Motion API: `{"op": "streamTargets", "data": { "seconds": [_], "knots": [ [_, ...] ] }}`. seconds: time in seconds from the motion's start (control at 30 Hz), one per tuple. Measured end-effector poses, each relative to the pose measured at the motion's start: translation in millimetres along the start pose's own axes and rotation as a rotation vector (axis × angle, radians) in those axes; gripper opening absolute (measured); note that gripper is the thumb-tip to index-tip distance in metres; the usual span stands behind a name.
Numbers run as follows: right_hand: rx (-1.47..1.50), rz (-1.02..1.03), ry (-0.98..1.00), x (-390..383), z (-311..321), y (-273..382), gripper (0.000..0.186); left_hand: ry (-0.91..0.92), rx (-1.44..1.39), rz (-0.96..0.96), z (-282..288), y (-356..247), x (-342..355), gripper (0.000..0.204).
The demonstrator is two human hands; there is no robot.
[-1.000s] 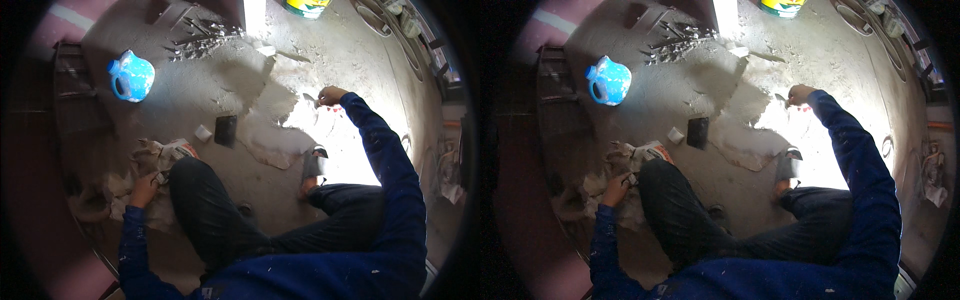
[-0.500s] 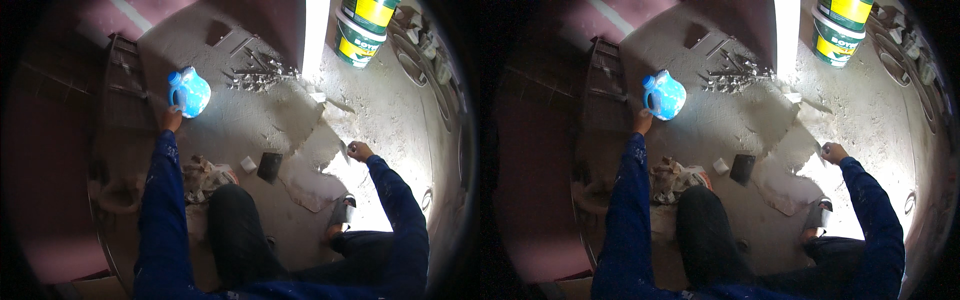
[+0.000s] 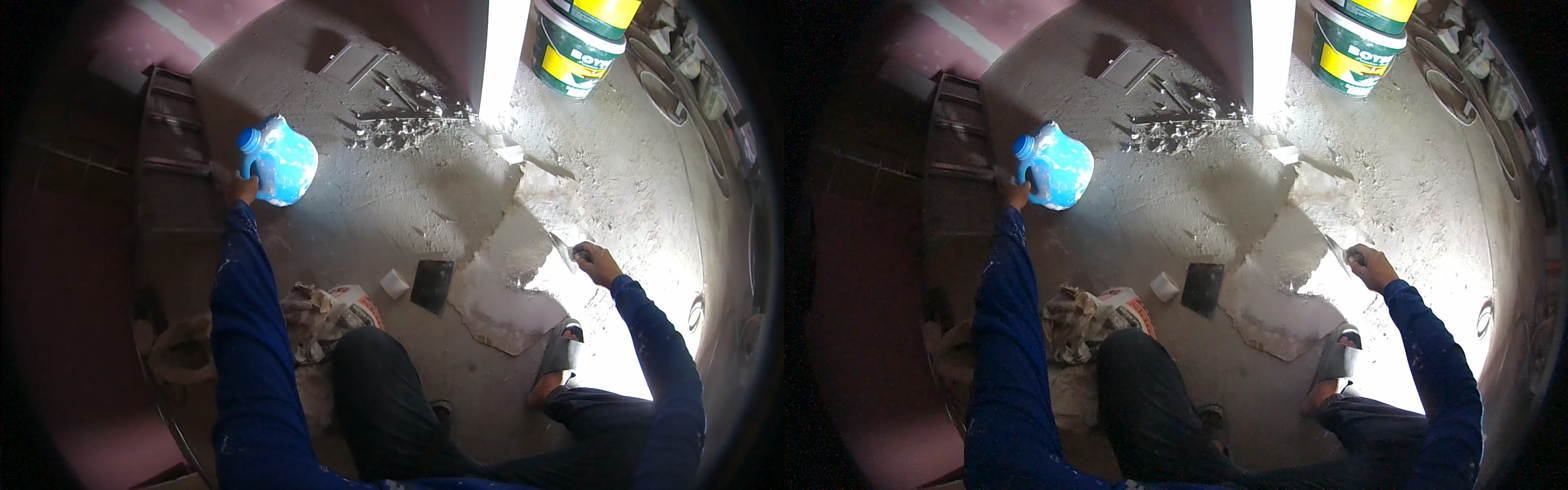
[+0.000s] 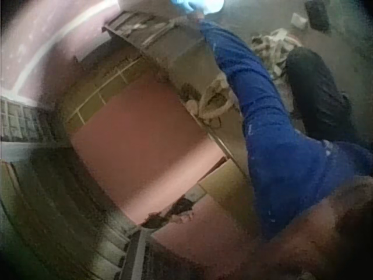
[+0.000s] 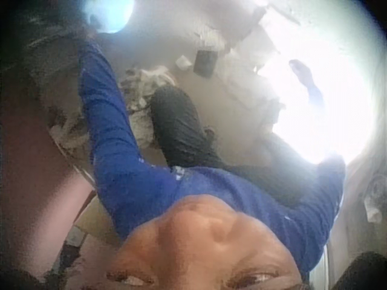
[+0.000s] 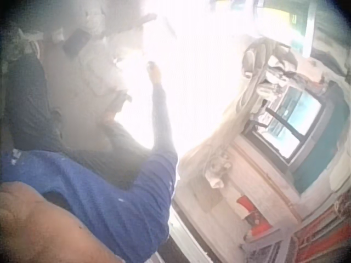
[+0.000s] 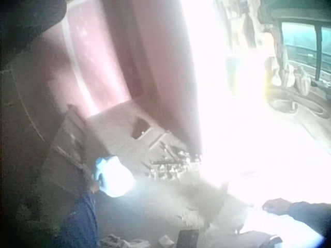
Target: The person scoops dry cement powder from a bag onto the floor, pours water from a blue jug, and mixes the materials using a trowel and a hawk. The person then scrapes the mixed cement from the floor onto the hawk.
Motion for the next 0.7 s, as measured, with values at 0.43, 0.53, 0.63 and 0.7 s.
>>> {"op": "streamTargets", "data": {
  "seconds": [0.43,0.53,0.63,0.7],
  "knots": [
    [-0.078,-0.094,0.024,13,13,-4,0.031,-0.028,-0.250,-0.222,-32,24,73,0.059],
    [-0.030,-0.120,0.059,15,15,-10,0.032,0.043,-0.189,-0.325,-37,20,74,0.058],
    [-0.022,-0.110,0.056,17,13,-12,0.032,0.041,-0.445,-0.363,-52,7,63,0.065],
    [-0.098,-0.130,0.050,19,8,-9,0.034,0.142,-0.697,-0.324,-72,-1,55,0.072]
  ]
}}
Point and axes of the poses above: each hand's wrist, its own x-axis towards the middle knuckle, its own z-axis out of the back of the hand, y = z × x, the point moved 4 cm from there along x, towards the middle knuckle, and after that the axes turned 9 degrees about y, right-handed, at the moved point
